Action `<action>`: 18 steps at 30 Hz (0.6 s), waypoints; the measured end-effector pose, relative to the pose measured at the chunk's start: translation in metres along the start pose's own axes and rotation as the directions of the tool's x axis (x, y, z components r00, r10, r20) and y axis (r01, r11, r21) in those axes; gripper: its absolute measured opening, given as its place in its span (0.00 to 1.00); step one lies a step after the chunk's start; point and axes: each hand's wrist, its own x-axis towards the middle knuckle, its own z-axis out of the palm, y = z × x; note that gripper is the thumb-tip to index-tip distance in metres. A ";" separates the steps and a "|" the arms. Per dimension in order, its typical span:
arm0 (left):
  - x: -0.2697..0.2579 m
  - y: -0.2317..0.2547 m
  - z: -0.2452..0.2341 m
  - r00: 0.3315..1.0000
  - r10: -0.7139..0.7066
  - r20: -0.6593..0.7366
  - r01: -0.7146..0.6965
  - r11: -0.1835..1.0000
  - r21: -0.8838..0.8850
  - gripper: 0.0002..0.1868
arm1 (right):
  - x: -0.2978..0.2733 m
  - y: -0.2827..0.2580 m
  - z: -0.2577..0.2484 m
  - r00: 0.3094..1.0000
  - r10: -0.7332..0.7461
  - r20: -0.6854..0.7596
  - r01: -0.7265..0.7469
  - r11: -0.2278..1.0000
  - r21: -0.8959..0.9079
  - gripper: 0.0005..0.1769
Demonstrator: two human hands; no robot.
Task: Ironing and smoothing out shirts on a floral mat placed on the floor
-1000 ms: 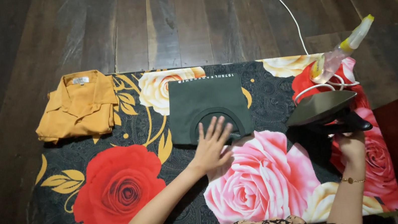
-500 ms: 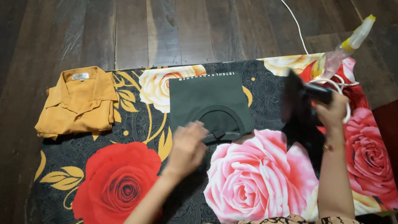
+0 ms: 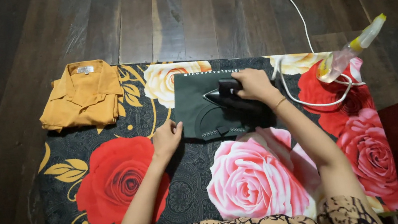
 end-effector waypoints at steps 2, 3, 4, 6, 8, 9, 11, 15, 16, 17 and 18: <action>0.001 0.001 0.001 1.000 0.006 -0.010 -0.006 1.000 0.004 0.17 | 0.001 -0.002 0.007 0.999 0.029 0.016 -0.028 0.995 -0.092 0.16; 0.003 0.002 0.001 1.000 0.014 -0.019 -0.013 1.000 0.009 0.17 | 0.003 -0.003 0.010 0.998 0.062 0.027 -0.056 0.981 -0.184 0.16; 0.000 0.001 0.002 1.000 0.010 -0.016 -0.010 1.000 0.010 0.17 | 0.002 -0.004 0.016 0.998 0.063 0.031 -0.056 0.982 -0.181 0.16; -0.001 0.003 0.004 0.999 0.020 -0.029 -0.018 0.999 0.041 0.19 | 0.001 -0.003 0.026 0.995 0.094 0.013 -0.087 0.958 -0.272 0.15; 0.000 0.002 0.004 0.999 0.029 -0.036 -0.027 0.998 0.055 0.19 | 0.008 -0.001 0.036 0.998 0.055 -0.027 -0.060 0.958 -0.280 0.14; 0.001 0.002 0.005 0.998 0.038 -0.042 -0.035 0.997 0.069 0.19 | 0.011 0.001 0.040 0.998 0.016 -0.067 -0.034 0.957 -0.288 0.12; 0.001 -0.004 0.010 0.998 0.051 -0.045 -0.048 0.996 0.072 0.19 | 0.022 0.002 0.046 0.994 -0.018 -0.103 -0.011 0.962 -0.273 0.12; 0.000 -0.009 0.012 0.996 0.078 -0.044 -0.074 0.994 0.076 0.19 | 0.045 0.011 0.058 0.985 -0.038 -0.170 -0.006 0.968 -0.252 0.11; 0.002 -0.009 0.012 0.996 0.078 -0.044 -0.075 0.994 0.076 0.19 | 0.048 0.008 0.054 0.985 -0.038 -0.171 -0.007 0.968 -0.252 0.11; 0.003 -0.009 0.012 0.995 0.090 -0.045 -0.087 0.993 0.074 0.19 | 0.051 0.005 0.050 0.986 -0.002 -0.167 -0.042 0.966 -0.256 0.11; 0.003 -0.009 0.012 0.994 0.099 -0.047 -0.095 0.993 0.073 0.19 | 0.054 0.001 0.048 0.986 0.033 -0.161 -0.074 0.963 -0.258 0.11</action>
